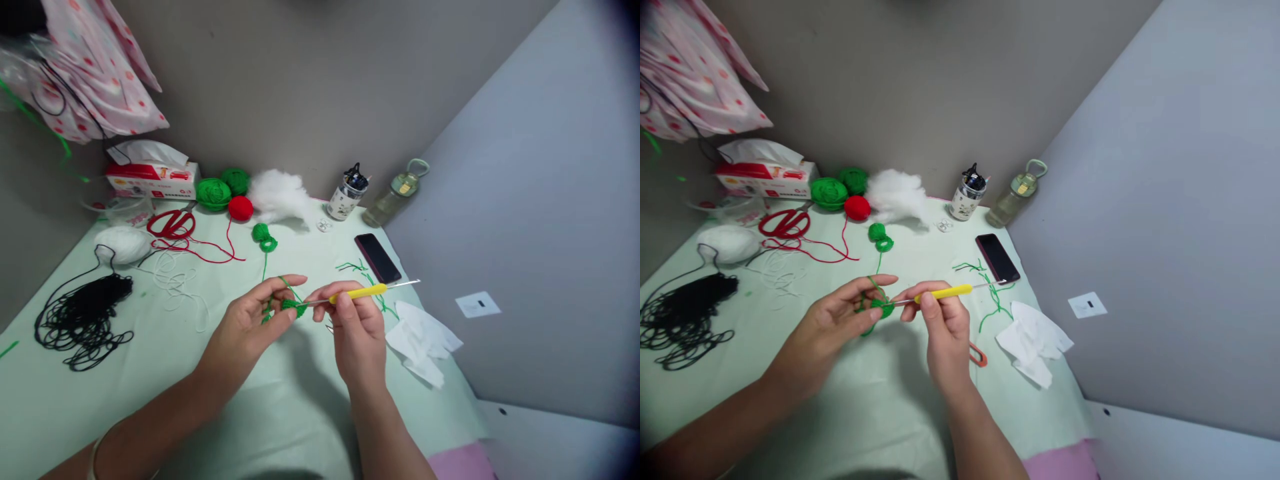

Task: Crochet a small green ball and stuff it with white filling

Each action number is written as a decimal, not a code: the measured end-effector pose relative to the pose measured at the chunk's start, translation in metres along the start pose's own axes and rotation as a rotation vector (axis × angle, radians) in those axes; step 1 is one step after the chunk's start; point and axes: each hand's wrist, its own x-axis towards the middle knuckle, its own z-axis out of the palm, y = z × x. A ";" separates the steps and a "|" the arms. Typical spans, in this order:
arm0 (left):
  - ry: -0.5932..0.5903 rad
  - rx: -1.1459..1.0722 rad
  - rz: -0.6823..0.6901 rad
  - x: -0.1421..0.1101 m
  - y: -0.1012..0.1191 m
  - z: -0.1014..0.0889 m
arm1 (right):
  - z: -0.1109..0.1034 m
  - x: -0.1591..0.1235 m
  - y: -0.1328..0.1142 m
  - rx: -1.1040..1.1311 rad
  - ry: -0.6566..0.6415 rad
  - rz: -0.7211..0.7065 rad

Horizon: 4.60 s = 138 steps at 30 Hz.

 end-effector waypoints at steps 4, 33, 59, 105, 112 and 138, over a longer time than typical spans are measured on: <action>0.044 0.131 0.050 0.000 0.001 0.002 | 0.000 -0.009 -0.002 -0.278 -0.026 -0.163; -0.102 -0.408 -0.168 0.007 0.007 0.001 | 0.002 -0.005 -0.002 -0.234 -0.020 -0.254; -0.157 -0.290 -0.151 0.002 0.004 0.005 | 0.001 -0.003 0.004 0.014 0.013 0.005; 0.136 0.279 0.180 -0.002 0.005 0.003 | -0.003 -0.013 -0.001 -0.482 -0.125 -0.476; 0.009 -0.235 -0.092 -0.003 0.004 0.009 | -0.004 -0.018 0.003 -0.953 -0.135 -0.774; -0.113 -0.249 -0.091 0.000 0.004 0.002 | 0.000 -0.003 0.002 -0.105 -0.045 -0.181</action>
